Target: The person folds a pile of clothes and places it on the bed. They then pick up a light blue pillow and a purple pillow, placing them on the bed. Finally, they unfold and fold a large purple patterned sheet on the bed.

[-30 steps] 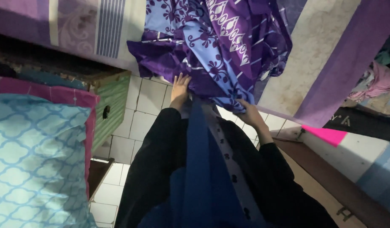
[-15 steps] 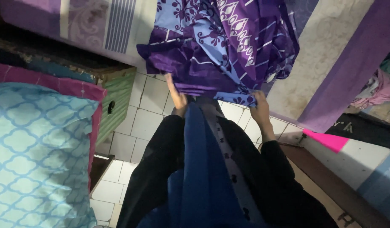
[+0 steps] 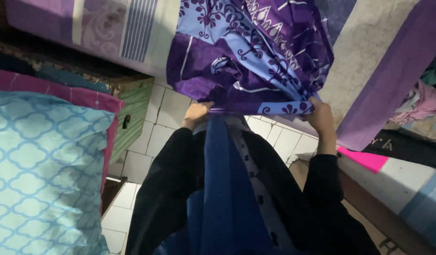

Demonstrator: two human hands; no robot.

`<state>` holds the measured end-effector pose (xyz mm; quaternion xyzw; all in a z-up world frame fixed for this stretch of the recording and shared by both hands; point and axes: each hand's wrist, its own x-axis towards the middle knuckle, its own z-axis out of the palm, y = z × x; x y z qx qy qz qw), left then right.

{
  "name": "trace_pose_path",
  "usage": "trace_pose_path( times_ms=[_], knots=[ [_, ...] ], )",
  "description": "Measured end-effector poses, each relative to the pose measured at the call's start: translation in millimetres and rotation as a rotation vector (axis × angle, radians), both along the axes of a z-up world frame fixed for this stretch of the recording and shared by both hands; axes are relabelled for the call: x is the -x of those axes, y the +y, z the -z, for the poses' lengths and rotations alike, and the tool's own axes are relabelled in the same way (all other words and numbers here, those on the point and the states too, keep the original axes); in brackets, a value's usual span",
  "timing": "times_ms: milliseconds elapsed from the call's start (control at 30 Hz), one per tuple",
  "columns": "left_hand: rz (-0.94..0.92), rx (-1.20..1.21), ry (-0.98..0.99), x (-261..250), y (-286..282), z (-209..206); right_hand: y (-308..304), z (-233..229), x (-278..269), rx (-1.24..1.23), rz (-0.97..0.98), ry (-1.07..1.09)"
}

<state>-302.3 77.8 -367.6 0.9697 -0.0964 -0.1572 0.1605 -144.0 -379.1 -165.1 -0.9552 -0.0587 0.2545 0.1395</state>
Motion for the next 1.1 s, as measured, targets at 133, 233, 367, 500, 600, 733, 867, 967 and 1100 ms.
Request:
trace_pose_path(
  times_ms=[133,233,367,500,600,733,867,967,1100],
  knots=[
    [-0.143,-0.112,0.033,-8,7,6,5,-35,-1,-0.078,0.085,-0.284],
    [-0.245,-0.209,0.075,-24,16,-2,13,-44,1,-0.124,0.163,-0.333],
    [-0.464,-0.087,-0.034,-66,26,2,36,-34,19,-0.322,0.222,-0.246],
    [-0.385,0.409,0.476,-112,4,-67,92,-44,49,-0.435,-0.060,-0.036],
    [-0.449,0.832,0.552,-141,-38,-119,128,-50,70,-0.355,-0.305,0.118],
    [-0.497,0.677,0.716,-165,-71,-283,146,-27,98,-0.501,-0.572,0.124],
    [-0.456,0.605,0.585,-163,-127,-90,164,-74,99,-0.432,-0.597,0.174],
    [-0.641,0.780,0.227,-165,-144,-42,155,-88,92,-0.722,-0.442,0.198],
    [-0.599,0.841,0.238,-154,-129,-104,118,-61,70,-1.070,-0.048,0.201]
  ],
)
